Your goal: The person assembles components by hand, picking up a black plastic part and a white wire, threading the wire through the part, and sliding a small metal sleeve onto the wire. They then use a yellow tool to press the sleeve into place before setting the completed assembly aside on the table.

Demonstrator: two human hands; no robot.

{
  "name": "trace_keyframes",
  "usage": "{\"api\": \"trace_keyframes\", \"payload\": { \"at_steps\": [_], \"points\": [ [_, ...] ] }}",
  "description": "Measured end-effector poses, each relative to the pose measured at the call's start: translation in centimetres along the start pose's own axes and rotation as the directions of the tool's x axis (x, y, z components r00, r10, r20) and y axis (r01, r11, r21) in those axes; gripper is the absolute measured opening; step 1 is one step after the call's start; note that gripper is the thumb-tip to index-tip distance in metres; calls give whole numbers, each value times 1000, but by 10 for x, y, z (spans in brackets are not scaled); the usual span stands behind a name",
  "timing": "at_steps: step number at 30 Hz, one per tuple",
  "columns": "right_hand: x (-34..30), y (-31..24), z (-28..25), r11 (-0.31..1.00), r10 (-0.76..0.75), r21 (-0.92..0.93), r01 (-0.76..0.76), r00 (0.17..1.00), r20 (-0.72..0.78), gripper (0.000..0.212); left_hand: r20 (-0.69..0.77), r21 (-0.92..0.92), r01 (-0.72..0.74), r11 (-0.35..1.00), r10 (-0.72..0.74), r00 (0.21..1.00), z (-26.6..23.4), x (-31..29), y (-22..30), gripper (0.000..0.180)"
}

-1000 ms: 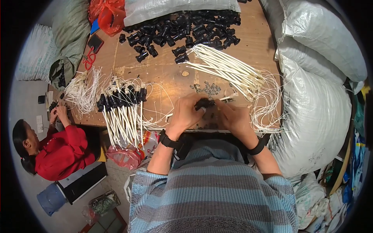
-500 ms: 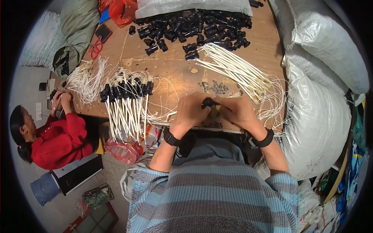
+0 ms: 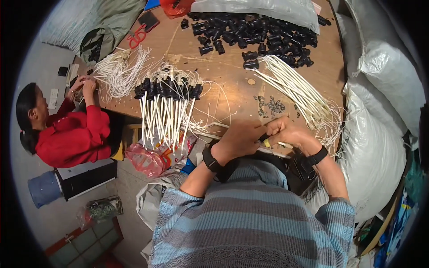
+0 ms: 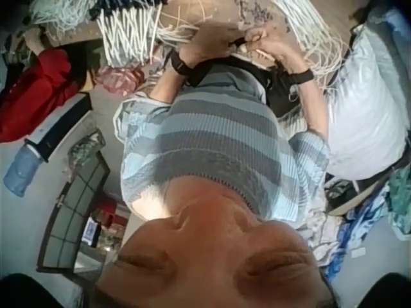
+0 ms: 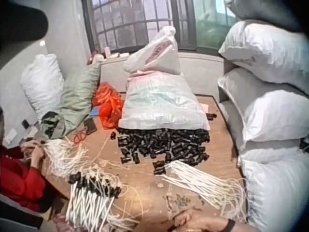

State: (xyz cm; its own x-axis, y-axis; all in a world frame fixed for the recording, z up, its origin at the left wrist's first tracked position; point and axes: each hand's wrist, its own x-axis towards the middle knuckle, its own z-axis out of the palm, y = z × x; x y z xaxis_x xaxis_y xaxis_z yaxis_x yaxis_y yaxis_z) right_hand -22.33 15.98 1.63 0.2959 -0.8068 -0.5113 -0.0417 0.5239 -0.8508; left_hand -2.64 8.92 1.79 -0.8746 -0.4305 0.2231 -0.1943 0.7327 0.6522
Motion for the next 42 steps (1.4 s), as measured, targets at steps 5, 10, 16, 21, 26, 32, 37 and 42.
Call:
{"api": "trace_keyframes", "payload": {
  "at_steps": [5, 10, 16, 21, 26, 32, 37, 42],
  "points": [
    [-6, -10, 6, 1000, 8, -6, -8, 1000, -20, 12, -29, 0, -16, 1000, 16, 999, -7, 0, 1, 29],
    [-6, -10, 17, 990, 16, -139, -40, 985, -171, 13, -57, 123, 8, 992, -1, 998, -2, -4, 5, 29],
    [-15, -33, 36, 446, -765, -864, 234, 600, -232, 12, -528, 170, 123, 978, -15, 849, -27, -11, -37, 22],
    [-23, -28, 19, 535, -741, -839, 99, 532, -410, 12, -645, 498, 535, 683, -121, 755, -72, -31, -65, 31],
    [-10, -15, 56, 684, -481, -705, 185, 841, -246, 24, -609, 428, 473, 770, -141, 780, -51, -14, -66, 55],
    [-7, -1, -26, 408, -705, -842, -353, 463, -537, 15, -416, 254, 34, 967, 78, 906, -19, 86, -78, 34],
    [-10, 21, -47, 400, -636, -805, -439, 499, -588, 12, -283, 209, 229, 951, -165, 945, -12, 105, -115, 35],
    [-18, 12, -42, 354, -775, -917, -185, 490, -398, 13, -303, 366, 299, 881, -191, 934, -20, 86, -113, 27]
  ]
}}
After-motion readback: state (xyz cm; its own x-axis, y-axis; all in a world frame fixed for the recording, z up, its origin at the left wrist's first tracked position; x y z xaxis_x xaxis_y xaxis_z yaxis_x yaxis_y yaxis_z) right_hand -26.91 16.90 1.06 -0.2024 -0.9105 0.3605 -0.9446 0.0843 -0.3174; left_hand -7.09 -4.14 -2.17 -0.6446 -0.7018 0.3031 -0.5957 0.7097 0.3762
